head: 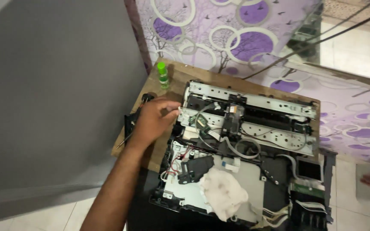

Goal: The person cleans a small green circuit board using a white cloth. They wipe the board thoroughly while holding it over the disassembled printer chassis.

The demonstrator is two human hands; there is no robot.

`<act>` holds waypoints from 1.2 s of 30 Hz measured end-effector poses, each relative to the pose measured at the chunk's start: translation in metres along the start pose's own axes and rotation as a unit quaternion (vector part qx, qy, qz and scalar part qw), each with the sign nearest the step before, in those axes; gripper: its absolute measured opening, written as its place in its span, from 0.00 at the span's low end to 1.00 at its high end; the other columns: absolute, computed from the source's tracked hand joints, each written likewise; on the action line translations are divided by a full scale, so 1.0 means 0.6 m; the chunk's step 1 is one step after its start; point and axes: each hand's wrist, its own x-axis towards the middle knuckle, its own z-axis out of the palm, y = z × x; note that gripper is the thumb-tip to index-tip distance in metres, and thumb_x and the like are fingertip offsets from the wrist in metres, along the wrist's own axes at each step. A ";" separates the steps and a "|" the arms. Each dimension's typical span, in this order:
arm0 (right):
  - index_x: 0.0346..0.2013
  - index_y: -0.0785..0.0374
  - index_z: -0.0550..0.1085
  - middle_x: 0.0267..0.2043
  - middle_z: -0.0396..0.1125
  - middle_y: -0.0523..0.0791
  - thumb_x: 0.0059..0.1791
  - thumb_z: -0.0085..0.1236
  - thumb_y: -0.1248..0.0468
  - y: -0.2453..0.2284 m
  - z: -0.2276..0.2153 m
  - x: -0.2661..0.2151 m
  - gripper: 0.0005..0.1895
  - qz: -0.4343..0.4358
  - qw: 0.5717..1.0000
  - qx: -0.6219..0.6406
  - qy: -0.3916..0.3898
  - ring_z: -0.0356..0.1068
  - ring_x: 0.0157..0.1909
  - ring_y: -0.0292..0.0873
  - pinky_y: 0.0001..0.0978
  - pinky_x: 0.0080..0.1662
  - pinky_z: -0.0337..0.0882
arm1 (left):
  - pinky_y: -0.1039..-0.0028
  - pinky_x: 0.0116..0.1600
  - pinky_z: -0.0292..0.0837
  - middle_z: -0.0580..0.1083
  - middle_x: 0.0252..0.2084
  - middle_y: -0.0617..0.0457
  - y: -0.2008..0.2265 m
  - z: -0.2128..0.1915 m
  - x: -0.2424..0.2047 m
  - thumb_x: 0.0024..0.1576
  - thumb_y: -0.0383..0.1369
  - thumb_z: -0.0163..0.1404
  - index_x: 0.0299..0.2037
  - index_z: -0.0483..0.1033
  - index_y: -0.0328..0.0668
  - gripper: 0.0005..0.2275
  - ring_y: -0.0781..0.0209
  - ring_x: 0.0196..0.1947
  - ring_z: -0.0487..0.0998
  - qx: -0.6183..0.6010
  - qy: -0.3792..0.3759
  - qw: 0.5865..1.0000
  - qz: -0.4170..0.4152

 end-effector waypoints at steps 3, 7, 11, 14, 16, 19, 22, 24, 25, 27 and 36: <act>0.66 0.60 0.57 0.55 0.64 0.54 0.59 0.39 0.68 0.334 -0.183 0.015 0.19 0.347 0.928 -0.015 0.134 0.66 0.51 0.56 0.66 0.49 0.67 | 0.69 0.58 0.77 0.80 0.56 0.48 0.000 -0.010 -0.021 0.57 0.25 0.52 0.58 0.78 0.44 0.17 0.60 0.49 0.82 -0.040 0.010 0.999 -0.026; 0.61 0.68 0.65 0.57 0.66 0.57 0.72 0.39 0.58 0.036 0.018 -0.073 0.14 0.099 0.988 -0.060 0.099 0.68 0.49 0.60 0.54 0.58 0.63 | 0.66 0.62 0.75 0.78 0.58 0.46 0.062 -0.025 -0.083 0.57 0.21 0.46 0.62 0.74 0.40 0.21 0.58 0.54 0.82 -0.031 0.036 0.999 -0.022; 0.59 0.65 0.66 0.60 0.66 0.55 0.63 0.38 0.67 -0.447 0.252 -0.178 0.11 0.194 0.964 0.041 0.178 0.68 0.59 0.54 0.49 0.57 0.69 | 0.64 0.68 0.69 0.74 0.64 0.47 0.080 -0.027 -0.160 0.58 0.29 0.48 0.65 0.71 0.44 0.21 0.56 0.65 0.74 -0.073 0.069 0.989 -0.107; 0.68 0.62 0.59 0.72 0.57 0.53 0.58 0.30 0.60 -0.357 0.245 -0.148 0.23 0.265 0.944 0.136 0.143 0.57 0.73 0.53 0.48 0.69 0.57 | 0.62 0.72 0.63 0.68 0.71 0.47 0.048 -0.022 -0.218 0.58 0.38 0.47 0.70 0.63 0.47 0.27 0.55 0.71 0.69 -0.140 0.048 0.980 -0.135; 0.70 0.64 0.55 0.76 0.51 0.53 0.59 0.24 0.59 -0.363 0.245 -0.144 0.25 0.238 0.946 0.189 0.117 0.51 0.78 0.52 0.42 0.74 0.52 | 0.60 0.72 0.62 0.63 0.75 0.47 0.017 -0.014 -0.243 0.58 0.44 0.46 0.73 0.59 0.51 0.30 0.53 0.74 0.65 -0.164 0.024 0.975 -0.147; 0.73 0.55 0.50 0.79 0.48 0.52 0.48 0.26 0.32 -0.483 0.268 -0.155 0.46 0.134 0.971 0.194 0.035 0.45 0.82 0.51 0.48 0.75 0.44 | 0.49 0.76 0.45 0.57 0.78 0.48 -0.033 0.010 -0.252 0.57 0.56 0.38 0.75 0.53 0.55 0.36 0.49 0.79 0.53 -0.186 -0.015 0.969 -0.162; 0.75 0.55 0.49 0.80 0.44 0.56 0.46 0.30 0.27 -0.421 0.259 -0.133 0.51 0.069 0.964 0.257 -0.008 0.42 0.82 0.56 0.52 0.75 0.43 | 0.52 0.78 0.41 0.47 0.80 0.41 -0.089 0.049 -0.236 0.60 0.60 0.38 0.76 0.46 0.39 0.41 0.42 0.79 0.48 -0.444 -0.054 0.893 -0.051; 0.77 0.57 0.46 0.78 0.46 0.58 0.48 0.17 0.22 -0.374 0.256 -0.123 0.55 -0.001 0.969 0.228 -0.098 0.42 0.82 0.56 0.54 0.75 0.40 | 0.55 0.79 0.35 0.43 0.81 0.40 -0.115 0.070 -0.220 0.60 0.64 0.34 0.76 0.42 0.35 0.44 0.43 0.80 0.42 -0.481 -0.047 0.875 0.004; 0.77 0.57 0.46 0.78 0.46 0.58 0.48 0.17 0.22 -0.368 0.260 -0.116 0.55 -0.004 0.969 0.227 -0.099 0.42 0.82 0.56 0.54 0.75 0.40 | 0.55 0.79 0.35 0.43 0.81 0.40 -0.097 0.068 -0.216 0.60 0.64 0.34 0.76 0.42 0.35 0.44 0.43 0.80 0.42 -0.482 -0.045 0.875 0.006; 0.78 0.60 0.43 0.79 0.42 0.57 0.45 0.22 0.16 -0.353 0.263 -0.114 0.62 -0.015 0.969 0.217 -0.114 0.37 0.83 0.52 0.53 0.76 0.27 | 0.53 0.79 0.32 0.44 0.81 0.42 -0.061 0.067 -0.220 0.61 0.65 0.26 0.77 0.43 0.43 0.41 0.47 0.81 0.39 -0.393 -0.051 0.917 0.029; 0.76 0.65 0.47 0.79 0.46 0.52 0.45 0.13 0.20 -0.363 0.275 -0.107 0.62 0.036 0.981 0.177 -0.073 0.43 0.81 0.50 0.49 0.75 0.38 | 0.49 0.79 0.39 0.50 0.79 0.36 -0.181 0.118 -0.199 0.60 0.68 0.35 0.76 0.49 0.36 0.45 0.41 0.80 0.47 -0.432 0.007 0.899 0.067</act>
